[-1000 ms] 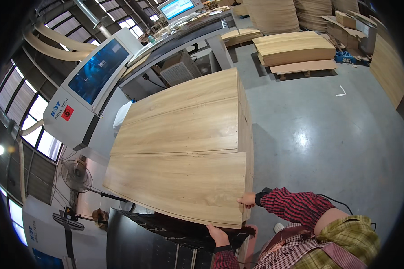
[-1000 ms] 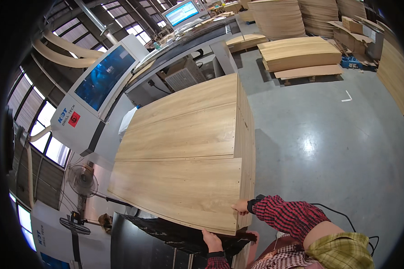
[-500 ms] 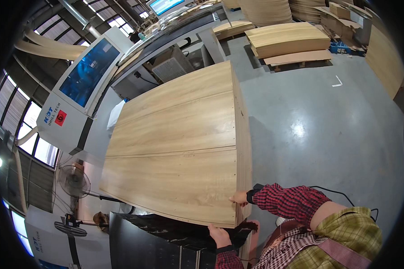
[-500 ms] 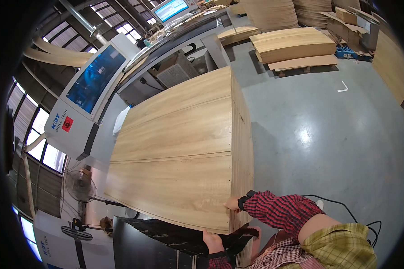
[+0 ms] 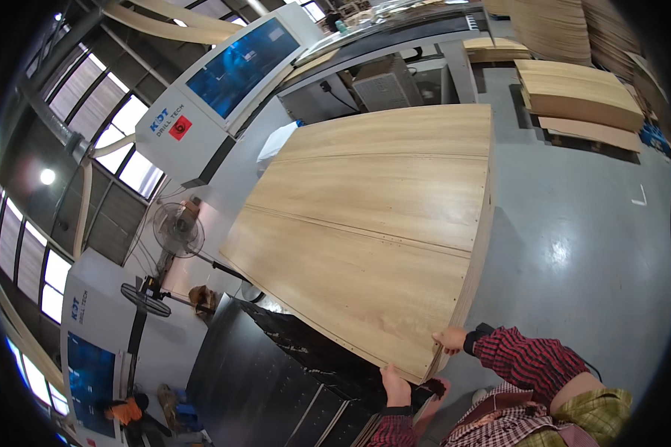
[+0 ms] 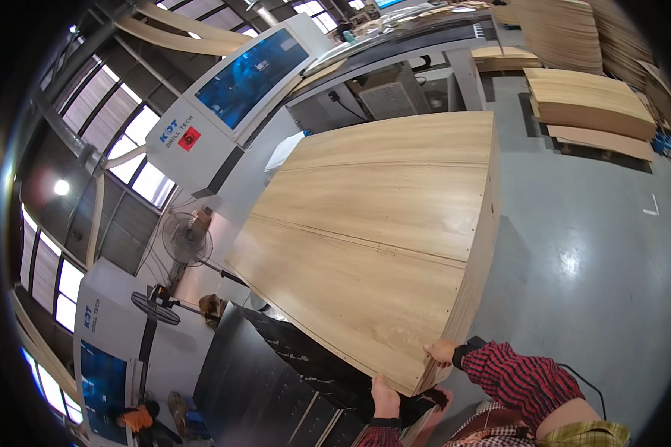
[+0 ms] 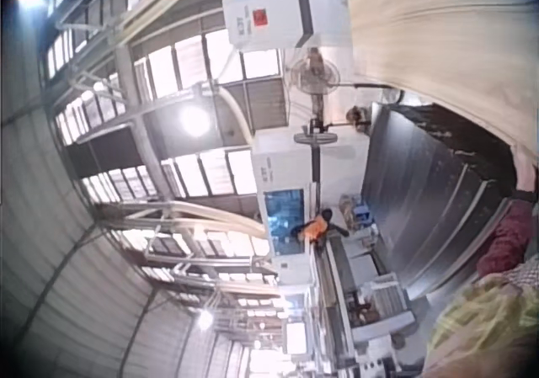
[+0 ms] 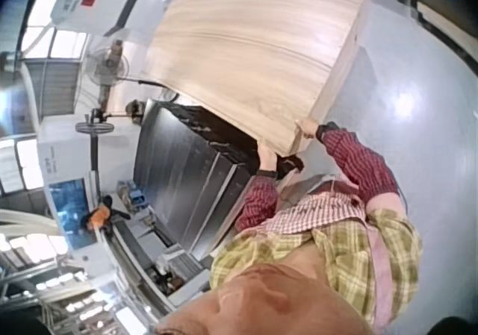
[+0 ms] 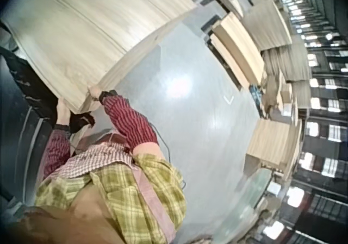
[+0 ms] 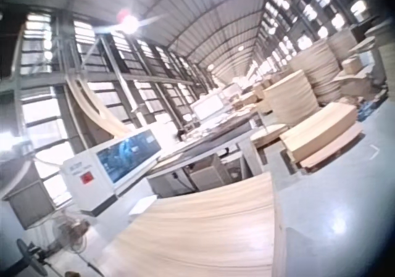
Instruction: The person picks up a wooden board from a stack, places it onto the machine bed, and slides it into the machine. After the machine processes the board, the person retrieves it, places it onto a different stack, and repeats the process with another wooden board.
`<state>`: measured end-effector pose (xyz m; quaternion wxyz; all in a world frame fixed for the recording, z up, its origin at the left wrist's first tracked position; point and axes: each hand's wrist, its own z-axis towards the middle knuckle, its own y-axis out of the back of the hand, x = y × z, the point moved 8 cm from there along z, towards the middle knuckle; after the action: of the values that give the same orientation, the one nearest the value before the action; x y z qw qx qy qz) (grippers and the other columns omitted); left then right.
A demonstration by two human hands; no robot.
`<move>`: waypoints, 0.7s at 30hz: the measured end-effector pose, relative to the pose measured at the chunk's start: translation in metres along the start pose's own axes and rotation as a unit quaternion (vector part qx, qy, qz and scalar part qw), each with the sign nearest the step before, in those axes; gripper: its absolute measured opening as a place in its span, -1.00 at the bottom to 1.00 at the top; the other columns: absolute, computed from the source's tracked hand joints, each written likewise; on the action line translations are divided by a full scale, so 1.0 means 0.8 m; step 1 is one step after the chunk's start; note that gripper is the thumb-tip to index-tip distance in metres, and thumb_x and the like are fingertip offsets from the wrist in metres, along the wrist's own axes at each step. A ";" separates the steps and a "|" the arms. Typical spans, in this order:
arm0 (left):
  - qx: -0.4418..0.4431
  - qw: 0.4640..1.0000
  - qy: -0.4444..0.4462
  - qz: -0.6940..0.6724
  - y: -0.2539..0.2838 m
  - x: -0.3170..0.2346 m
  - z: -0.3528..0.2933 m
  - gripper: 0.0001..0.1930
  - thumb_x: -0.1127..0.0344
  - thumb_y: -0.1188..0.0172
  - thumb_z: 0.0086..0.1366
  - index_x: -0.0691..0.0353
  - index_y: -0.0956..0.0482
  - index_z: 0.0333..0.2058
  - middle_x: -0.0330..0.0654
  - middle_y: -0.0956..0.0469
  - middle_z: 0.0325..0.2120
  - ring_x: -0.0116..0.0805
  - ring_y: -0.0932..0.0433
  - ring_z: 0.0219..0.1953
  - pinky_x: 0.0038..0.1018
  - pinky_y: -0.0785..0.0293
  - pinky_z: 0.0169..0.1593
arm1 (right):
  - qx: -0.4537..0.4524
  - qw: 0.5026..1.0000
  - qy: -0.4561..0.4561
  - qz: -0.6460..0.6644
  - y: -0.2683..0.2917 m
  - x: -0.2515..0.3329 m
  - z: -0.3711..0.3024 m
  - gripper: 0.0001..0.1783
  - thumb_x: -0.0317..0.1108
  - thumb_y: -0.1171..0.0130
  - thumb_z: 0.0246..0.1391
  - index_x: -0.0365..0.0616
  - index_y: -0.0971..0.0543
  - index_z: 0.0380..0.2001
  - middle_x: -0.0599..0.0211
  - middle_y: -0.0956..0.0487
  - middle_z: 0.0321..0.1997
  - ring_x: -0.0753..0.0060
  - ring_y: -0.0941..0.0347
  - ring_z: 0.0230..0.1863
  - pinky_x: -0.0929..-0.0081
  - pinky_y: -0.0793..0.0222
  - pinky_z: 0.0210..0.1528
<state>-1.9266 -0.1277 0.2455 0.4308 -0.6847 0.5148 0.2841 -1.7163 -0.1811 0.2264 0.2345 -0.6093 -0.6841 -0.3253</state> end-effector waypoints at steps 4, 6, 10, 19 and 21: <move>0.015 0.988 -0.073 0.134 -0.016 -0.042 -0.017 -0.77 0.55 0.07 0.10 0.42 -0.41 -0.24 0.03 -0.42 -0.28 -0.13 -0.42 -0.16 -0.37 -0.36 -0.08 | 0.068 0.993 0.015 -0.090 -0.010 -0.011 0.025 -0.36 0.15 0.31 0.11 -0.19 -0.50 -0.18 0.21 -0.56 -0.52 0.40 -0.50 -0.59 0.49 -0.41 -0.56; -0.034 0.999 -0.018 0.027 0.016 -0.028 0.009 -0.76 0.47 0.04 0.11 0.42 -0.33 -0.21 -0.01 -0.42 -0.22 -0.18 -0.41 -0.14 -0.30 -0.37 -0.10 | 0.119 0.987 0.033 -0.105 -0.007 0.001 0.012 -0.35 0.17 0.33 0.12 -0.18 -0.49 -0.17 0.24 -0.54 -0.50 0.44 -0.47 -0.59 0.51 -0.42 -0.53; -0.044 0.991 -0.122 0.045 -0.060 -0.066 -0.002 -0.46 0.53 0.17 0.09 0.35 -0.04 0.11 0.07 -0.25 -0.01 -0.10 -0.31 -0.04 -0.29 -0.29 0.00 | 0.218 0.970 0.093 -0.044 0.046 0.014 -0.042 -0.35 0.22 0.30 0.10 -0.11 -0.48 -0.15 0.33 -0.48 -0.53 0.51 -0.39 -0.61 0.56 -0.36 -0.54; 0.319 0.559 -0.491 0.587 -0.545 -0.025 -0.149 -0.61 0.23 0.16 0.27 0.33 -0.28 0.00 0.15 -0.34 -0.06 -0.03 -0.31 0.02 -0.31 -0.26 0.05 | 0.091 0.951 0.290 -0.046 0.312 0.074 -0.096 -0.56 -0.09 0.13 0.11 -0.31 -0.48 -0.48 0.24 -0.44 -0.73 0.44 -0.37 -0.75 0.49 -0.31 -0.70; 0.390 0.756 -0.216 0.480 -0.619 0.023 -0.124 -0.59 0.28 0.18 0.26 0.38 -0.22 0.04 0.11 -0.37 -0.10 -0.11 -0.38 -0.07 -0.35 -0.33 -0.03 | 0.050 0.957 0.283 -0.031 0.394 0.050 -0.097 -0.64 -0.15 0.09 0.08 -0.26 -0.49 -0.44 0.25 -0.47 -0.65 0.47 -0.38 -0.70 0.51 -0.34 -0.65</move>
<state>-1.4564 -0.1748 0.4235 0.5674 -0.0410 0.7351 0.3687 -1.4169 -0.1956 0.3580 0.4386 -0.4578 -0.6239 -0.4570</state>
